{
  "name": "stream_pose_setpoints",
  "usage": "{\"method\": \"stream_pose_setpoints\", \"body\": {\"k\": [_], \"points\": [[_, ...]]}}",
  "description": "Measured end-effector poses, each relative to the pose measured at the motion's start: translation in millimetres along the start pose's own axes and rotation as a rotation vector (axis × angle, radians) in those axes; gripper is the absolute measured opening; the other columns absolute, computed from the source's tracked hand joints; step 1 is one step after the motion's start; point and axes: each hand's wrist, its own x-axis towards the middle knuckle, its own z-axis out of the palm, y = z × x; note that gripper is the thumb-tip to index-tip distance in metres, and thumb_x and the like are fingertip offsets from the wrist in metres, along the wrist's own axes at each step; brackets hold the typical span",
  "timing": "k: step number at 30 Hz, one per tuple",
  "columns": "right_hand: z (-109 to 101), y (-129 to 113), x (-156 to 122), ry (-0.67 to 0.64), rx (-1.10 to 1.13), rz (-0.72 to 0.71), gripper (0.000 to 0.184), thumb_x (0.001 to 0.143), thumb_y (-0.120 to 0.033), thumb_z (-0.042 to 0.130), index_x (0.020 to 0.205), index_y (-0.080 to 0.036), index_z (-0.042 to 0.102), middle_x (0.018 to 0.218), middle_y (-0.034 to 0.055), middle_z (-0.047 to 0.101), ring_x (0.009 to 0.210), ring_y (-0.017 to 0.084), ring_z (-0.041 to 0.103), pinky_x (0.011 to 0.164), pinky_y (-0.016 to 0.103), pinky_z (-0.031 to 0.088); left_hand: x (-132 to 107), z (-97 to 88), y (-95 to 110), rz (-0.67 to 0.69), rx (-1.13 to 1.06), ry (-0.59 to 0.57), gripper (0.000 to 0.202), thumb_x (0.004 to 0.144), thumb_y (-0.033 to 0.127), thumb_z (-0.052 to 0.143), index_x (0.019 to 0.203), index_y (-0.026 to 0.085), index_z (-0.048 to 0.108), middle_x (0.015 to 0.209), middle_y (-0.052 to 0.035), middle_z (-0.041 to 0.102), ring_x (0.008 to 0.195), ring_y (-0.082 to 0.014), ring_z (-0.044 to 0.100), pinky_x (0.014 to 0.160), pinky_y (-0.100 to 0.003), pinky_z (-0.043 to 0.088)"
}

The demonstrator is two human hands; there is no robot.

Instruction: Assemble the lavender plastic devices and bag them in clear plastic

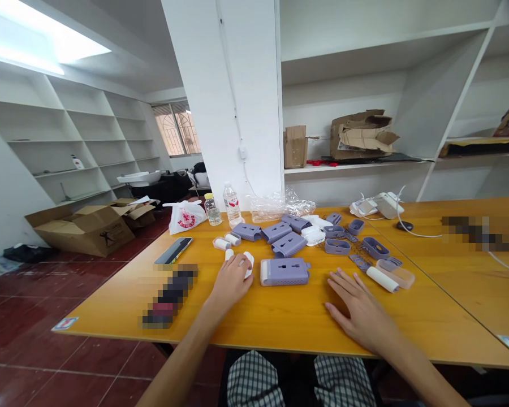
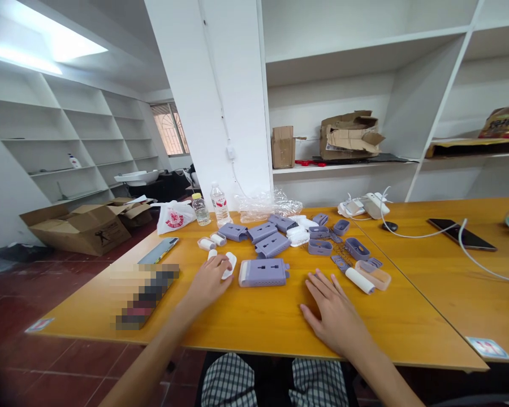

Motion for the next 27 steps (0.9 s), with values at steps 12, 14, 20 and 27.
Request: {"method": "stream_pose_setpoints", "body": {"k": [12, 14, 20, 27], "points": [[-6, -3, 9, 0.045, 0.026, -0.071, 0.038, 0.102, -0.032, 0.062, 0.137, -0.021, 0.075, 0.154, 0.0161, 0.068, 0.152, 0.041, 0.057, 0.123, 0.074, 0.047, 0, -6.2, -6, -0.199, -0.688, 0.122, 0.03, 0.084, 0.018, 0.069, 0.112, 0.022, 0.062, 0.117, -0.008, 0.071, 0.103, -0.0267, 0.072, 0.091, -0.041, 0.056], [-8, -9, 19, 0.061, 0.087, -0.079, 0.038, 0.103, -0.031, 0.06, 0.137, -0.021, 0.075, 0.154, 0.0163, 0.068, 0.151, 0.04, 0.058, 0.123, 0.074, 0.047, 4, -14.2, -5, -0.305, -1.032, 0.096, 0.036, 0.083, 0.031, 0.077, 0.114, 0.022, 0.061, 0.117, -0.0077, 0.073, 0.093, -0.0226, 0.073, 0.078, -0.034, 0.056], [-17, -41, 70, 0.06, 0.384, -0.046, 0.046, 0.108, -0.035, 0.055, 0.152, -0.025, 0.065, 0.155, 0.012, 0.069, 0.149, 0.034, 0.061, 0.128, 0.066, 0.044, 27, -20.1, 9, -0.324, -1.47, -0.064, 0.064, 0.067, 0.04, 0.097, 0.117, 0.022, 0.062, 0.131, -0.0122, 0.073, 0.106, -0.0241, 0.074, 0.082, -0.034, 0.058], [4, -35, 119, -0.011, 0.808, 0.081, 0.039, 0.101, -0.042, 0.065, 0.133, -0.023, 0.077, 0.131, 0.0123, 0.082, 0.12, 0.033, 0.078, 0.11, 0.055, 0.06, 59, 2.0, 24, -0.08, -1.437, -0.232, 0.072, 0.065, 0.041, 0.101, 0.123, 0.02, 0.063, 0.13, -0.0142, 0.076, 0.107, -0.0246, 0.076, 0.094, -0.039, 0.058]]}}
